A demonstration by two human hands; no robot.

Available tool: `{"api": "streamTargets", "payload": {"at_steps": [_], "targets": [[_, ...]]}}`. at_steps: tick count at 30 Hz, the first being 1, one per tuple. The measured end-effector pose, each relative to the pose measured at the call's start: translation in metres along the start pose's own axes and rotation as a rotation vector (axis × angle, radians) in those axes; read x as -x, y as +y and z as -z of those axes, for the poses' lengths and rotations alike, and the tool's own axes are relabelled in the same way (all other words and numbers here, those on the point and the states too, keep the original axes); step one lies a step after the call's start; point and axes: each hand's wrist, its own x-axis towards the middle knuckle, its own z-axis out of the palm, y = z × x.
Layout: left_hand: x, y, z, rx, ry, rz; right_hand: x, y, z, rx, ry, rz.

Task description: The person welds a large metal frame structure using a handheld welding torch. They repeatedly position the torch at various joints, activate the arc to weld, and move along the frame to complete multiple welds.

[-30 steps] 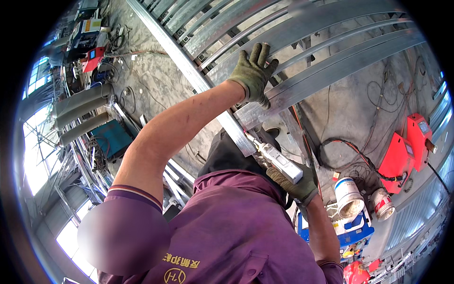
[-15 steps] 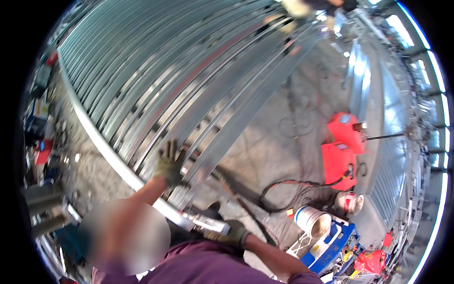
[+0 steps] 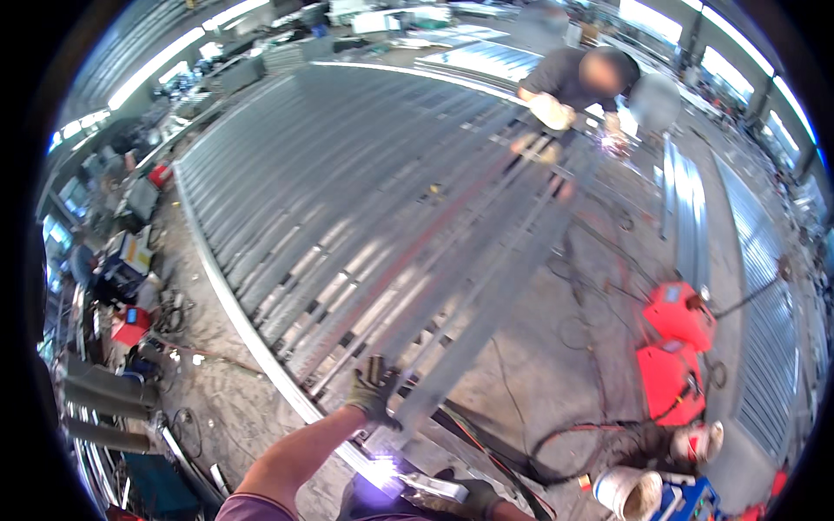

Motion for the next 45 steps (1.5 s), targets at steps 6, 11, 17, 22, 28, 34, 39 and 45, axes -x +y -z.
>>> {"api": "streamTargets", "payload": {"at_steps": [6,11,17,22,28,34,39,45], "targets": [[0.013,0.0,0.009,0.016,-0.031,0.006,-0.013,0.068,-0.018,-0.202,0.174,0.465],[0.014,0.003,0.008,0.031,-0.027,0.013,0.005,0.074,-0.009,-0.119,0.261,0.261],[0.017,0.008,0.015,0.038,-0.072,0.035,0.043,0.098,-0.012,0.002,0.479,0.206],[0.017,0.01,0.014,0.038,-0.082,0.032,0.067,0.127,-0.027,0.229,0.69,0.26],[0.015,-0.001,0.011,0.028,-0.084,0.02,0.095,0.092,-0.06,-0.027,0.745,-0.159],[0.017,-0.006,0.016,0.046,-0.072,-0.039,0.081,0.054,-0.107,0.032,1.096,-0.048],[0.021,-0.013,0.01,0.081,0.026,-0.116,0.069,0.033,-0.169,-0.646,1.074,-0.186],[0.0,-0.091,-0.062,0.48,0.568,-0.311,0.035,-0.004,-0.163,-0.77,1.03,-0.202]]}}
